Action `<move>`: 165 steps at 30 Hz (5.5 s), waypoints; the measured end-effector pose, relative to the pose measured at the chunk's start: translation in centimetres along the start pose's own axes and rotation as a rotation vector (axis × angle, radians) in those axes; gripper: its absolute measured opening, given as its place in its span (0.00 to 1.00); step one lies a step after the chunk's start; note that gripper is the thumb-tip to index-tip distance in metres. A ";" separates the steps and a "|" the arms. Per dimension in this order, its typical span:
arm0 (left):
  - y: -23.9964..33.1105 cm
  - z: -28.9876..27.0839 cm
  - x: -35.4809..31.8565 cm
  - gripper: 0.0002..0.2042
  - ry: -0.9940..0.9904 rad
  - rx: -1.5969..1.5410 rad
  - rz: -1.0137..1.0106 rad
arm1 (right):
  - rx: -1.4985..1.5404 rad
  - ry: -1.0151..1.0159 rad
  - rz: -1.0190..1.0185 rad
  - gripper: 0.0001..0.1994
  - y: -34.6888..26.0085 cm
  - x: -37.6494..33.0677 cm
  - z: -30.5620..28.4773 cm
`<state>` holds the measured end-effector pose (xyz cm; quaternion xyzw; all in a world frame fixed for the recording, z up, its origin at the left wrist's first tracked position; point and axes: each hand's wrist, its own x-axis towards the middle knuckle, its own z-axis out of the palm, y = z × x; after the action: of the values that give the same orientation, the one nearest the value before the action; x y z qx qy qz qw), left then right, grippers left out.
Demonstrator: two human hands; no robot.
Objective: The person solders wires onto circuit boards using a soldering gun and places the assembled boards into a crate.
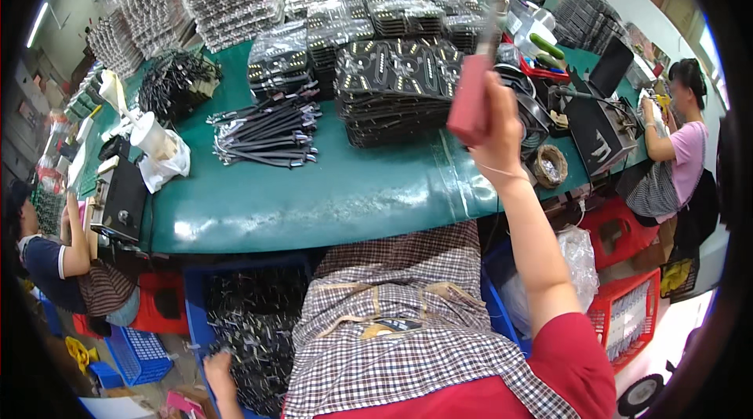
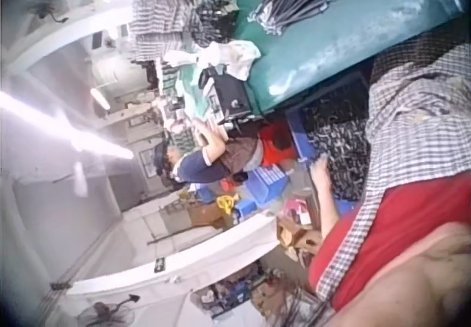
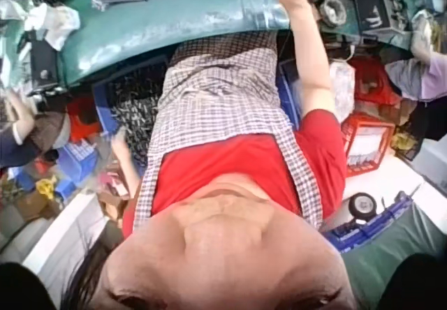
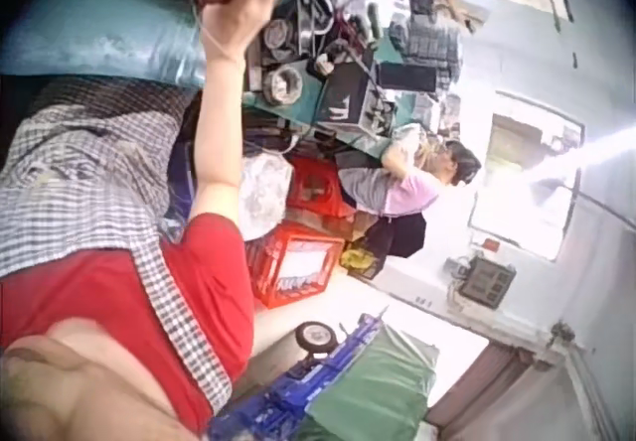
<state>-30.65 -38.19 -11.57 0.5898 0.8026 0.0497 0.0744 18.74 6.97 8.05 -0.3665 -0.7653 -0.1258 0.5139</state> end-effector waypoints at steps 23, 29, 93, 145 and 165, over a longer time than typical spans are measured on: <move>25.6 -7.7 38.3 0.11 0.288 -0.220 0.636 | 0.032 -0.449 -0.007 0.20 -1.7 -15.9 -5.3; 28.1 -6.7 36.0 0.10 0.212 -0.376 0.638 | -0.006 -0.462 0.218 0.39 -1.2 -14.0 -3.6; 36.0 -3.5 28.7 0.18 0.248 -0.322 1.036 | 0.909 -0.462 1.566 0.22 -11.8 -12.5 -7.1; 38.4 -4.1 25.2 0.15 0.109 -0.322 1.023 | 0.675 -0.285 1.530 0.31 -16.6 -16.0 -8.7; 38.4 -3.0 25.5 0.14 0.269 -0.240 1.080 | 0.418 -0.643 1.173 0.30 -15.4 -16.1 -10.0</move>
<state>-2.64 -2.36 -3.70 0.8923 0.3784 0.2462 0.0017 18.33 -16.52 1.12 -0.6316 -0.5633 0.4369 0.3048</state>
